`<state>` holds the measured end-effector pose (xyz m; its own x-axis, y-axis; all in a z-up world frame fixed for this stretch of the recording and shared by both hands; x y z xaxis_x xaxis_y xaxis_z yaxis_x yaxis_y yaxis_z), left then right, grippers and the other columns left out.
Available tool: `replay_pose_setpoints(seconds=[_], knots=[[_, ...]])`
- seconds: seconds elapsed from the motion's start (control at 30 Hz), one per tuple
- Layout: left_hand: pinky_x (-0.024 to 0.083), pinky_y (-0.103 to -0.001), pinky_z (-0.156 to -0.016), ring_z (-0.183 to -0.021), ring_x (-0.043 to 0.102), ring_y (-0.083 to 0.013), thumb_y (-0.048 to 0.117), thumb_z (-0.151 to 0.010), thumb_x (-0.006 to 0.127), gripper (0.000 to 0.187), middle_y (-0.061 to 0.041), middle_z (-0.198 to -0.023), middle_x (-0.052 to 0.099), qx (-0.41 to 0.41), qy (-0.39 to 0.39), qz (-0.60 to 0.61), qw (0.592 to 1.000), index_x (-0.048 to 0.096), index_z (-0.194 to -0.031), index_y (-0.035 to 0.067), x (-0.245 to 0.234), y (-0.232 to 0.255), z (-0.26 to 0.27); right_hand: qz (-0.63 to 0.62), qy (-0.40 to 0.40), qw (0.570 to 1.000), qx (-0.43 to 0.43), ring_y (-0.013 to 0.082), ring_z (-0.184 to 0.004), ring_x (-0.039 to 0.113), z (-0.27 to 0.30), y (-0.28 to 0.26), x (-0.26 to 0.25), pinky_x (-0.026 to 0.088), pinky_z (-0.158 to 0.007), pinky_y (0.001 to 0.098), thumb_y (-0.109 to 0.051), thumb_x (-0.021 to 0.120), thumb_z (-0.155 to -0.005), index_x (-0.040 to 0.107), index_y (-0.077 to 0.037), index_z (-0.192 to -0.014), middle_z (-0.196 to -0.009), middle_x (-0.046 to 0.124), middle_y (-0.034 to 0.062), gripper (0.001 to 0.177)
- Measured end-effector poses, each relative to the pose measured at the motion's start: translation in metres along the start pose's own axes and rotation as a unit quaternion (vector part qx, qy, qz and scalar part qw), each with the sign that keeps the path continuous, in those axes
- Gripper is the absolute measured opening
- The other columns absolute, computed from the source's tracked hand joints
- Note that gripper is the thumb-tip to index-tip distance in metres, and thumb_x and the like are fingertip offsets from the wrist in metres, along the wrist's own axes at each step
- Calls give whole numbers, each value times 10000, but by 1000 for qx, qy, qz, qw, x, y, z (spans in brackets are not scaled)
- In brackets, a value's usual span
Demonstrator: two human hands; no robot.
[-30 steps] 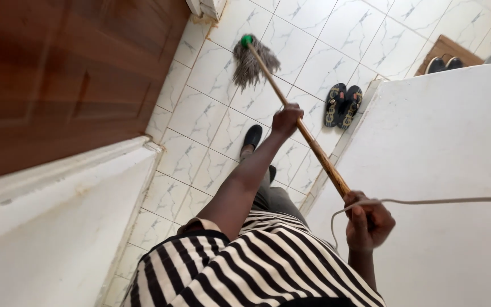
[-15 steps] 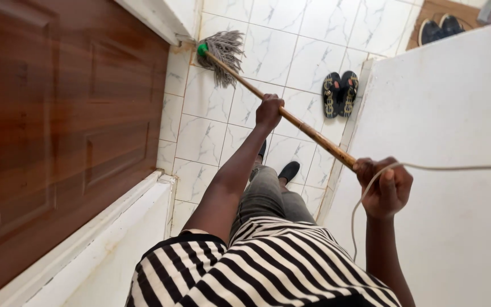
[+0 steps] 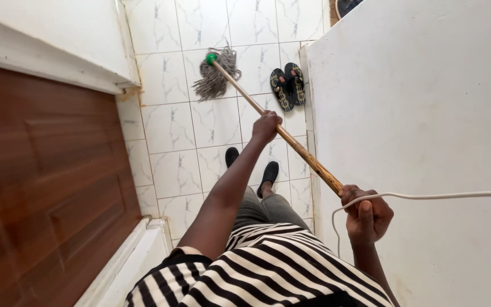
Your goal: Mopping a tiled floor in a hallway area.
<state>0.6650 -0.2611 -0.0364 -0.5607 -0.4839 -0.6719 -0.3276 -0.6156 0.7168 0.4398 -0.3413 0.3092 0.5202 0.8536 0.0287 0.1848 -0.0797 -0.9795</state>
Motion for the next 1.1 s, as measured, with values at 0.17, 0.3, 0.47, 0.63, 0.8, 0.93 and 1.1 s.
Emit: replay_pose_setpoints(seconds=[0.17,0.3,0.47,0.63,0.8,0.93,1.1], knots=[[588,-404,-901,-1101,680,-229,93,-862,696,129,-24,-1017,719,60,-121,-55,989,769,-897,193,34,31,-29,80,66,994,-35,132,-594,473,7,-18,4,555,-880,431,-360,546,-1126,573,16,-920,-663,532,58,430],[583,-429,-840,-998,694,-279,140,-869,740,147,-64,-1021,702,109,-209,-56,970,779,-990,216,56,50,-34,143,110,980,-86,104,-483,415,23,-27,1,584,-739,408,-381,538,-1144,543,19,-903,-567,460,33,467],[576,-426,-823,-1003,691,-251,151,-785,786,195,-17,-975,752,190,-252,-49,948,784,-971,209,44,77,-15,193,109,951,-213,134,-418,444,-5,-73,27,509,-472,334,-295,542,-1115,460,-11,-746,-535,431,28,473],[571,-410,-835,-940,725,-228,143,-780,779,186,-16,-947,772,191,-332,-31,923,780,-955,205,38,94,5,219,163,934,-230,163,-411,473,-6,-94,14,523,-461,360,-282,552,-1158,418,-20,-762,-573,437,80,493],[568,-409,-765,-787,743,-232,159,-755,776,52,-53,-795,776,246,-417,26,875,767,-805,147,54,117,44,198,197,947,-159,181,-430,428,6,-114,-20,486,-492,379,-314,559,-1215,374,-37,-785,-540,372,83,544],[541,-442,-684,-709,702,-274,151,-763,758,65,-92,-759,744,264,-406,84,871,754,-797,96,80,134,95,164,204,957,-122,136,-502,458,57,-97,-91,498,-570,323,-276,550,-1289,386,-67,-771,-598,446,34,582],[562,-418,-672,-681,709,-248,175,-795,741,89,-89,-741,755,246,-481,151,828,746,-811,87,135,157,168,144,159,971,-111,127,-487,458,79,-101,-86,495,-553,334,-271,552,-1245,434,-46,-804,-585,454,32,509]])
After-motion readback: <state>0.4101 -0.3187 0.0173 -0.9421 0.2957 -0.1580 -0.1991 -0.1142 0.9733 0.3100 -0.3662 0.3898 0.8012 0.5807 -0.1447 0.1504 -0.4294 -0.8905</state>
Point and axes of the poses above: each hand's wrist, its own z-axis away from the middle knuckle, its own x-axis out of the palm, y = z × x, the point moved 4 cm from there along -z, towards the middle knuckle
